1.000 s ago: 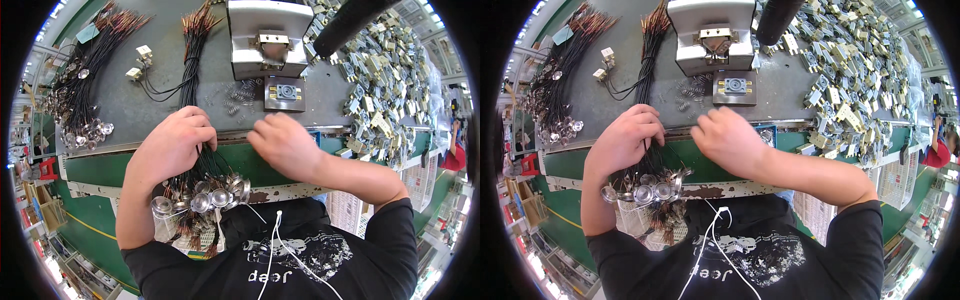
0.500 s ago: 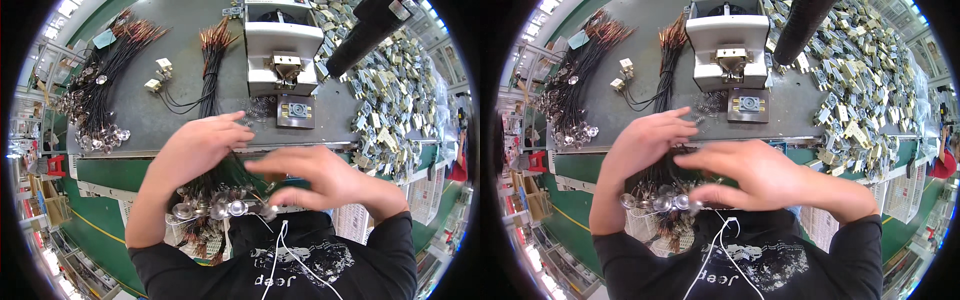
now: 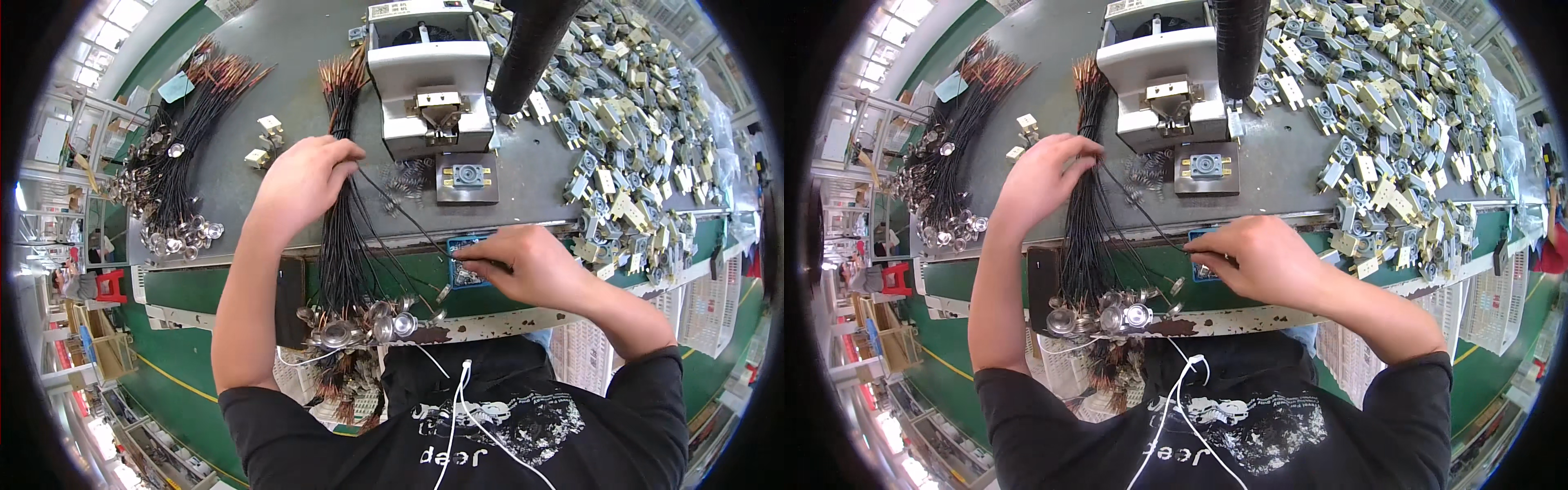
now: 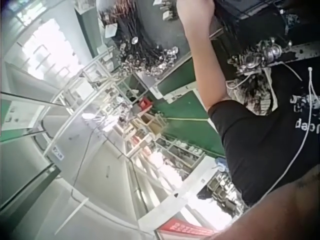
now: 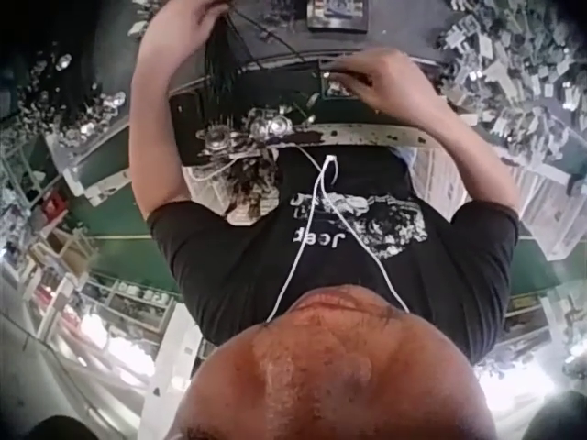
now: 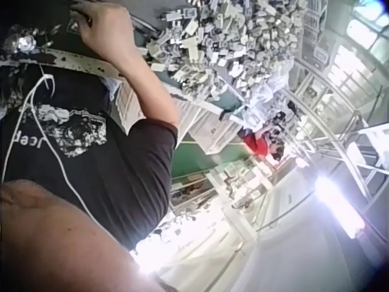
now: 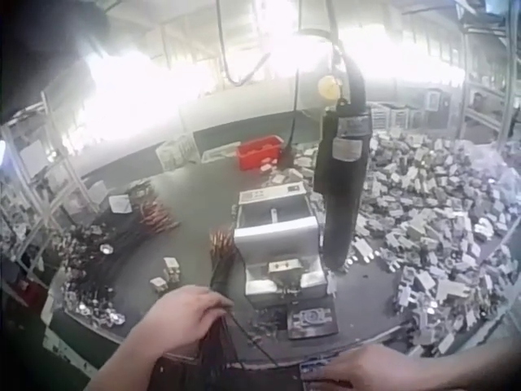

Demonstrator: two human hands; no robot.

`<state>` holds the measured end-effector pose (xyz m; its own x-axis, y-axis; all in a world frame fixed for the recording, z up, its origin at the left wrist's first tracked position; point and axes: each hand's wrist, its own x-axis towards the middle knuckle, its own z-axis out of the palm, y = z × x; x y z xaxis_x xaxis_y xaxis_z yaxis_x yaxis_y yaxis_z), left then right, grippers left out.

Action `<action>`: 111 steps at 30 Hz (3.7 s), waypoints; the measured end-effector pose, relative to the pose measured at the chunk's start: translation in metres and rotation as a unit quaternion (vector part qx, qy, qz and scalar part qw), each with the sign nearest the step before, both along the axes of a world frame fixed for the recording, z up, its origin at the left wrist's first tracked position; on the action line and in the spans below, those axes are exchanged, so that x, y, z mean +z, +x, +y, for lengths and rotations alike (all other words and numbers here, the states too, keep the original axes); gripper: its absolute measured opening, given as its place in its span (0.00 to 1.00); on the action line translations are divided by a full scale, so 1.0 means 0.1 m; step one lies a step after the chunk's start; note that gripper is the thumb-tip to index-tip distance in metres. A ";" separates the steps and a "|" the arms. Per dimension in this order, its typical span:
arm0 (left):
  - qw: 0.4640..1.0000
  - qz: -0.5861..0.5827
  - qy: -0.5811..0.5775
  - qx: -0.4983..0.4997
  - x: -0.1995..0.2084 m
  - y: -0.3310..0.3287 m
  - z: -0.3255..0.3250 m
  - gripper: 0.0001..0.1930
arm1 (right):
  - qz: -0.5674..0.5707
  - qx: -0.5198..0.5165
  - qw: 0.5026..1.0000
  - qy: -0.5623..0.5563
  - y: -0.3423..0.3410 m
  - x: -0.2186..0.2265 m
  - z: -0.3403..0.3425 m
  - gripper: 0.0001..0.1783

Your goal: Assembling electronic or mechanical components at a factory workstation using a power screwdriver.

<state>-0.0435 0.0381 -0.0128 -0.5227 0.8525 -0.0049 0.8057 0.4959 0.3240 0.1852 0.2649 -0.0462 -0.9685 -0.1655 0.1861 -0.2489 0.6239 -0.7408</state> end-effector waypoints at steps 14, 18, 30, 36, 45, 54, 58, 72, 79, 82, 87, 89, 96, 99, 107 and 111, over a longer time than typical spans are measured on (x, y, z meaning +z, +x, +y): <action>0.977 0.201 0.064 -0.014 -0.50 0.27 0.36 0.07 | 0.027 -0.021 0.998 0.057 0.11 -0.13 0.05 0.12; 0.970 0.234 0.037 -0.051 -0.56 0.27 0.40 0.07 | 0.048 -0.089 0.987 0.128 -0.03 -0.30 0.25 0.08; 0.975 0.100 0.178 -0.093 -0.17 0.41 0.54 0.04 | 0.027 -0.084 0.991 0.105 -0.15 -0.25 0.31 0.08; 0.968 0.103 0.158 -0.167 -0.36 0.45 0.84 0.06 | -0.095 -0.048 0.994 -0.003 -0.03 -0.15 0.26 0.12; 0.971 0.114 0.078 -0.194 -0.32 0.46 0.89 0.06 | -0.122 -0.040 0.990 -0.056 0.01 -0.15 0.27 0.10; 0.973 -0.048 0.134 -0.182 -0.07 0.52 0.75 0.11 | -0.087 -0.046 0.981 -0.167 0.06 -0.03 0.38 0.15; 0.947 -0.181 0.134 -0.227 -0.06 0.72 0.58 0.15 | -0.081 -0.077 0.944 -0.312 0.11 0.02 0.31 0.21; 0.974 -0.066 0.126 -0.179 0.23 0.55 0.36 0.08 | -0.221 -0.026 0.828 -0.515 -0.20 -0.12 0.26 0.27; 0.974 -0.134 0.144 -0.109 0.05 0.68 0.40 0.09 | -0.018 -0.199 0.910 -0.364 -0.26 -0.06 0.08 0.22; 0.932 -0.263 0.202 -0.146 -0.20 0.69 0.49 0.08 | 0.057 -0.172 0.836 -0.517 -0.23 -0.01 -0.12 0.15; 0.964 -0.020 0.198 -0.178 -0.11 0.59 0.45 0.06 | -0.053 -0.171 0.902 -0.393 -0.28 0.26 0.23 0.15; 0.970 0.079 0.132 -0.188 0.01 0.60 0.44 0.06 | -0.255 -0.023 0.935 -0.247 -0.41 0.33 0.41 0.14; 0.961 0.055 0.224 -0.152 -0.04 0.68 0.48 0.07 | -0.104 -0.084 0.961 -0.241 -0.17 0.25 0.26 0.26; 0.967 0.081 0.190 -0.151 -0.02 0.71 0.51 0.11 | -0.044 -0.129 0.970 -0.200 -0.02 0.15 0.10 0.26; 0.957 0.146 0.136 -0.210 -0.11 0.68 0.48 0.15 | -0.161 0.014 0.979 -0.125 -0.32 0.29 0.33 0.21; 0.968 0.107 0.111 -0.198 -0.16 0.66 0.52 0.14 | -0.199 0.018 0.968 -0.153 -0.34 0.24 0.40 0.24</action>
<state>0.0222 0.0897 -0.0285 -0.1230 0.9539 0.2736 0.9787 0.0710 0.1927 0.1514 0.3052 -0.0223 -0.9682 -0.1961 -0.1555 0.0775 0.3557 -0.9314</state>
